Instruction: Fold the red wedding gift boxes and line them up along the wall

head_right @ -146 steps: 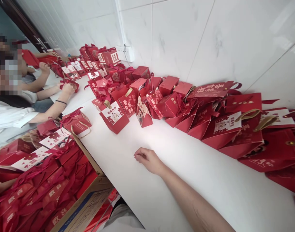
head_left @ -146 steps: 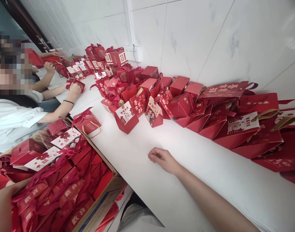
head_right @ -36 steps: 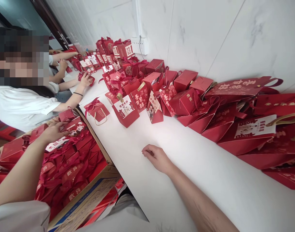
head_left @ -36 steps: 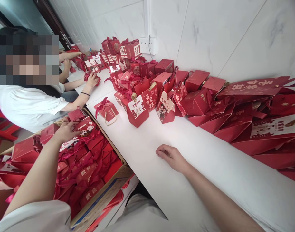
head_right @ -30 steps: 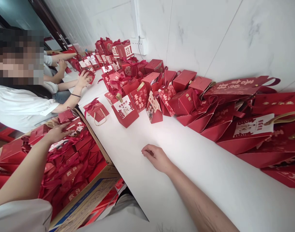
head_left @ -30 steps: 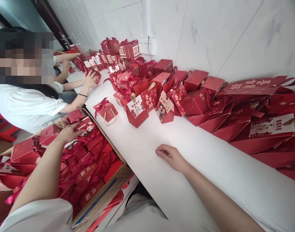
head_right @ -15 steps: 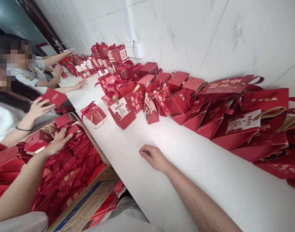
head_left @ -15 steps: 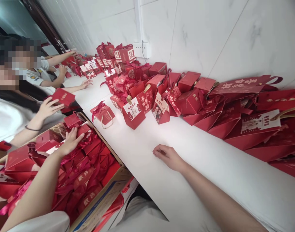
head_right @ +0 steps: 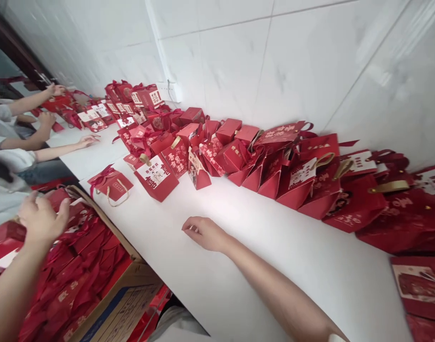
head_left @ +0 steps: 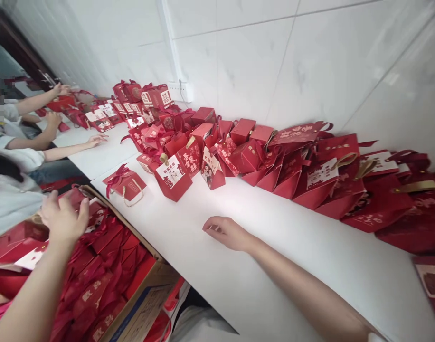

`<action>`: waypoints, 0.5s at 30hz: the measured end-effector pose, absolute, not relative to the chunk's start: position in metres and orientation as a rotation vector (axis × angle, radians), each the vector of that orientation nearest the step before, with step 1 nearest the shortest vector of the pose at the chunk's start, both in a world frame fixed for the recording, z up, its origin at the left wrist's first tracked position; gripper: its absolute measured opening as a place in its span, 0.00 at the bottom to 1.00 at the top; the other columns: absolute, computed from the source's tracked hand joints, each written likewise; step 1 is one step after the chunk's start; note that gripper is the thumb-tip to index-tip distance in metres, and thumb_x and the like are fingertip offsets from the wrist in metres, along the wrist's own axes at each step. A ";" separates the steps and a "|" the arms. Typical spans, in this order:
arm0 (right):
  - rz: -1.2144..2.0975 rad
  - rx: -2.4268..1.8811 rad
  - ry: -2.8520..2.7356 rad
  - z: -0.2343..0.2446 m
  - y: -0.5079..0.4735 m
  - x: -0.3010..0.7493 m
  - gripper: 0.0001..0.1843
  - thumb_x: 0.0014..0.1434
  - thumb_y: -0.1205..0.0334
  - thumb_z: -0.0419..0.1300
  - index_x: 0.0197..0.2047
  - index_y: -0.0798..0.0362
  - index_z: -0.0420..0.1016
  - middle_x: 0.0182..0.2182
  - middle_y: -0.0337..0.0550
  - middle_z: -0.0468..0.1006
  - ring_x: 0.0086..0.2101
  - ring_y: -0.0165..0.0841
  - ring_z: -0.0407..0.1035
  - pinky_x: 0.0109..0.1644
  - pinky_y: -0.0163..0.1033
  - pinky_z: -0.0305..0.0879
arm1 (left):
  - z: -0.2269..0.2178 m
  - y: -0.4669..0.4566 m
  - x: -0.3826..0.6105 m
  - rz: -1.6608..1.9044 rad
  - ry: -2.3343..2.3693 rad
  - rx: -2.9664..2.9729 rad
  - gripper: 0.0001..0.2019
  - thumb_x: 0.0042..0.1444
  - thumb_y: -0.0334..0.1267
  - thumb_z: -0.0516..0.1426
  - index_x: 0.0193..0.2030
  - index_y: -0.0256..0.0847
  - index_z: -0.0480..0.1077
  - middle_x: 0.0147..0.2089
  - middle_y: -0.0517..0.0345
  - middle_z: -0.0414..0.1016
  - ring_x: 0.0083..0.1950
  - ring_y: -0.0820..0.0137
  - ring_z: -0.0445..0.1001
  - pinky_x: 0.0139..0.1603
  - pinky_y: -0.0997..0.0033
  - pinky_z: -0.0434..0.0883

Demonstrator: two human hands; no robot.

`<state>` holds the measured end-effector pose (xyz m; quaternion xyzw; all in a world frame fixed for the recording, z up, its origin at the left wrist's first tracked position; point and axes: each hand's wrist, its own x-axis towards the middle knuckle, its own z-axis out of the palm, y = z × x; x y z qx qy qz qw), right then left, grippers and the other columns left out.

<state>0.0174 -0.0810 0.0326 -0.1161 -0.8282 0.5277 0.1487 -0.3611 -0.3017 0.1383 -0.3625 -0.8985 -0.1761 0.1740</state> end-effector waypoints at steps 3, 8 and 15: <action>1.343 -0.247 -2.524 0.066 -0.068 0.033 0.12 0.64 0.61 0.52 0.46 0.48 0.75 0.43 0.43 0.78 0.41 0.35 0.73 0.47 0.41 0.68 | 0.177 -0.260 -0.326 -0.477 -2.255 -1.155 0.30 0.60 0.57 0.49 0.60 0.36 0.62 0.73 0.43 0.42 0.73 0.44 0.39 0.69 0.39 0.41; 0.960 -0.513 -2.593 0.127 -0.033 0.102 0.16 0.64 0.58 0.55 0.54 0.46 0.72 0.51 0.45 0.76 0.50 0.43 0.71 0.57 0.49 0.63 | 0.247 -0.189 -0.240 -0.574 -1.901 -1.629 0.21 0.62 0.49 0.51 0.58 0.42 0.66 0.69 0.55 0.57 0.71 0.61 0.54 0.71 0.56 0.50; 0.526 -1.523 -2.011 0.167 -0.008 0.247 0.21 0.61 0.49 0.57 0.56 0.44 0.71 0.53 0.47 0.75 0.50 0.47 0.71 0.54 0.54 0.67 | 0.287 -0.113 -0.133 -0.318 -1.744 -2.627 0.18 0.64 0.50 0.49 0.58 0.54 0.67 0.55 0.65 0.74 0.53 0.65 0.73 0.53 0.63 0.70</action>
